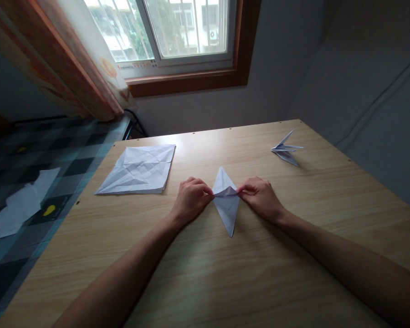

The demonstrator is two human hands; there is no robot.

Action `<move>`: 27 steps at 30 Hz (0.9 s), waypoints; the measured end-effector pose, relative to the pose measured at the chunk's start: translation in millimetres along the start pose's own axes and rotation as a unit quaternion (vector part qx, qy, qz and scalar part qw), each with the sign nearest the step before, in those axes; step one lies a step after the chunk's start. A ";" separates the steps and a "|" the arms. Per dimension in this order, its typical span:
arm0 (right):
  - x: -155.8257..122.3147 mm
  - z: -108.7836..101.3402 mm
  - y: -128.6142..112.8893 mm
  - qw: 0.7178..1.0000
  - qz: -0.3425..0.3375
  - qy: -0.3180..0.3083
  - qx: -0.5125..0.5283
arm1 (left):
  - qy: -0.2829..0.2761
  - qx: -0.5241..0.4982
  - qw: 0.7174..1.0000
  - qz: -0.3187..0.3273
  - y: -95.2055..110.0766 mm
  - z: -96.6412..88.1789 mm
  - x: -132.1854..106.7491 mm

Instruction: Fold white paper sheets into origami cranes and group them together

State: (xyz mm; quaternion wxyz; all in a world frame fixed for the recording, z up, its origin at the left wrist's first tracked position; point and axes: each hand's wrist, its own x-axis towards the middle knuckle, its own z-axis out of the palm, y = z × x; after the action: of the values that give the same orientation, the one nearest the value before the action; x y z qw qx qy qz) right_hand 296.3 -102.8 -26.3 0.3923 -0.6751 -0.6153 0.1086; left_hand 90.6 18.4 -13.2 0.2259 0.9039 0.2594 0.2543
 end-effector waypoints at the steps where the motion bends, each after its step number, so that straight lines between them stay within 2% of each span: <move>1: -0.3 -0.5 1.6 1.000 -0.019 -0.002 0.003 | -0.002 -0.005 1.000 0.012 -1.8 0.6 -0.5; 5: -2.1 -2.3 6.9 0.997 -0.078 -0.005 -0.006 | -0.022 -0.021 0.998 0.055 -5.4 0.2 -2.1; 10: -5.0 -4.9 8.7 0.992 -0.121 -0.018 -0.040 | -0.044 0.001 0.997 0.070 2.6 -7.4 -4.3; 14: -7.4 -6.2 6.9 0.977 -0.188 -0.032 -0.092 | -0.052 0.061 0.992 0.102 13.1 -10.9 -8.0; 19: -9.7 -8.2 -1.3 0.949 -0.267 -0.073 -0.153 | -0.030 0.166 0.974 0.153 29.9 -5.7 -16.4; 23: -14.9 -8.8 -16.7 0.921 -0.296 -0.081 -0.241 | -0.039 0.202 0.968 0.144 39.1 -1.7 -21.3; 27: -24.1 -6.0 -33.2 0.900 -0.308 -0.051 -0.305 | -0.102 0.212 0.966 0.108 33.5 -2.6 -19.8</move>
State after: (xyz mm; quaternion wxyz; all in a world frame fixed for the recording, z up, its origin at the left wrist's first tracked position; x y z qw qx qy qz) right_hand 270.0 -129.4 -8.4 0.1492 -0.5320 -0.8147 -0.1761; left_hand 86.5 -17.9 0.1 0.0252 0.9749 0.1840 0.1229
